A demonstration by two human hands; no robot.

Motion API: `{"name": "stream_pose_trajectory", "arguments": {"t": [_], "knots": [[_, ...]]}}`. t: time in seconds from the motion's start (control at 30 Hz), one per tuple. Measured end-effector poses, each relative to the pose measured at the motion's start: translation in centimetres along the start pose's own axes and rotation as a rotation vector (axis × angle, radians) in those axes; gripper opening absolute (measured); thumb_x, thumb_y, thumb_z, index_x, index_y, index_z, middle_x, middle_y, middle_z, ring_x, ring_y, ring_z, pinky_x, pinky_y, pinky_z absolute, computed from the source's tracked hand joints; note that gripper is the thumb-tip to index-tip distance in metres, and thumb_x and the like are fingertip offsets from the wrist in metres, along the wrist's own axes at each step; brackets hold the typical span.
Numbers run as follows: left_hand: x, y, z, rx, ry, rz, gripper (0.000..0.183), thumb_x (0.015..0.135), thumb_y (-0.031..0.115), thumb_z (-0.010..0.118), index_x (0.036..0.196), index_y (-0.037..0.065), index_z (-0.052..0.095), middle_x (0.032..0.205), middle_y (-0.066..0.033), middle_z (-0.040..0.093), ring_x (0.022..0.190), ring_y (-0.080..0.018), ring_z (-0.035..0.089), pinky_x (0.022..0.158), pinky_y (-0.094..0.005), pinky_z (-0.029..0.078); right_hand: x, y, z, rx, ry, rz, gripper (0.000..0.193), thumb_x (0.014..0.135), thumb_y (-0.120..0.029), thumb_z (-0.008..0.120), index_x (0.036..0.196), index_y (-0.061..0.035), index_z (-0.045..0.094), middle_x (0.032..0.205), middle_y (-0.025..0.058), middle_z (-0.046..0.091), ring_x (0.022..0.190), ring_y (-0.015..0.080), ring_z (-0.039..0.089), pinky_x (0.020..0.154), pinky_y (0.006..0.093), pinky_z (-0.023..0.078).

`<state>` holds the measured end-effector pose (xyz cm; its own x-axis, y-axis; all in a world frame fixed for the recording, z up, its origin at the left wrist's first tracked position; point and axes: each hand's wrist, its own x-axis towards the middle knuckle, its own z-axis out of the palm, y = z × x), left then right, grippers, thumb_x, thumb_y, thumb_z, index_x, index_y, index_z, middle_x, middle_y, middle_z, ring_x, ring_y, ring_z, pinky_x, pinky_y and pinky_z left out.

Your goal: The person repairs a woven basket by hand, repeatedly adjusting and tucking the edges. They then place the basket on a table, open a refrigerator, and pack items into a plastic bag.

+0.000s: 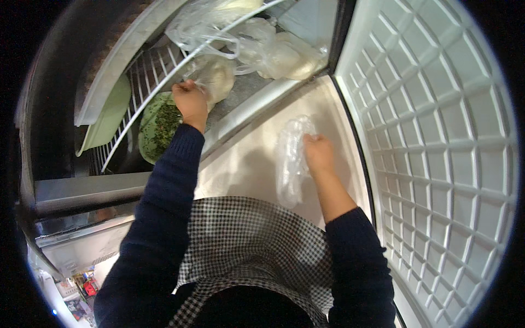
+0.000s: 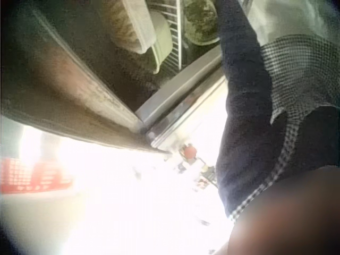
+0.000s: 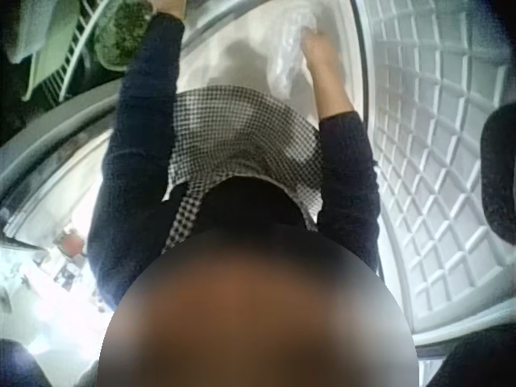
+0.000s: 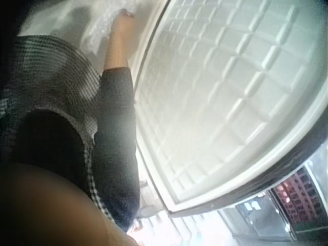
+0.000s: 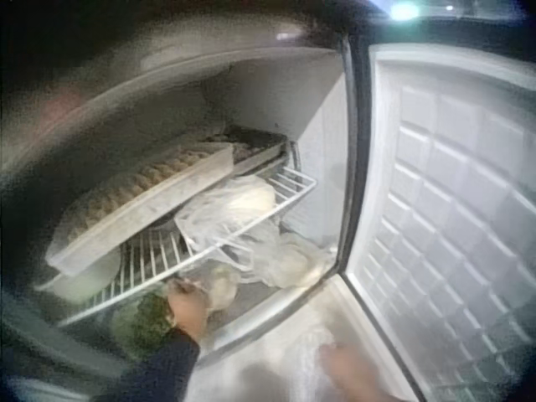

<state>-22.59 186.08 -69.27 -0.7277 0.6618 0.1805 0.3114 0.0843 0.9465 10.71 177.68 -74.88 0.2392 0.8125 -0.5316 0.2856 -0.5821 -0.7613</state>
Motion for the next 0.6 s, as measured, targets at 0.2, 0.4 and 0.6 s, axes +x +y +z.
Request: {"name": "stream_pose_trajectory", "arguments": {"t": [0.2, 0.4, 0.6], "knots": [[-8.6, 5.7, 0.5, 0.624, -0.326, 0.559, 0.037, 0.091, 0.021, 0.067, 0.117, -0.001, 0.053, 0.115, -0.0259, 0.059, 0.106, -0.0420, 0.058, 0.087, -0.0467, 0.047, -2.0, -3.1, -0.3, -0.119, 0.142, -0.159, 0.033, 0.081, -0.028, 0.063, 0.078, 0.0046, 0.065, 0.071, 0.0196, 0.067, 0.070, 0.0320, 0.067, 0.069, 0.0421, 0.051], [-15.9, 6.0, 0.9, 0.399, -0.859, 0.024, 0.050, 0.090, 0.020, 0.068, 0.127, -0.004, 0.045, 0.114, -0.0190, 0.059, 0.100, -0.0280, 0.062, 0.081, -0.0388, 0.051, -2.8, -4.4, -0.2, 0.086, -0.027, -0.187, 0.024, 0.085, -0.021, 0.061, 0.086, 0.0021, 0.064, 0.075, 0.0124, 0.064, 0.072, 0.0232, 0.063, 0.069, 0.0369, 0.050], [-11.4, 2.2, 0.0, -0.311, -0.650, -0.752, 0.013, 0.088, 0.002, 0.052, 0.100, 0.003, 0.055, 0.075, -0.0025, 0.052, 0.060, -0.0146, 0.046, 0.052, -0.0286, 0.036, -1.2, -4.0, -1.3, 0.754, -0.290, 0.144, 0.022, 0.098, -0.021, 0.057, 0.106, -0.0007, 0.059, 0.092, 0.0089, 0.063, 0.083, 0.0195, 0.063, 0.074, 0.0356, 0.054]]}}
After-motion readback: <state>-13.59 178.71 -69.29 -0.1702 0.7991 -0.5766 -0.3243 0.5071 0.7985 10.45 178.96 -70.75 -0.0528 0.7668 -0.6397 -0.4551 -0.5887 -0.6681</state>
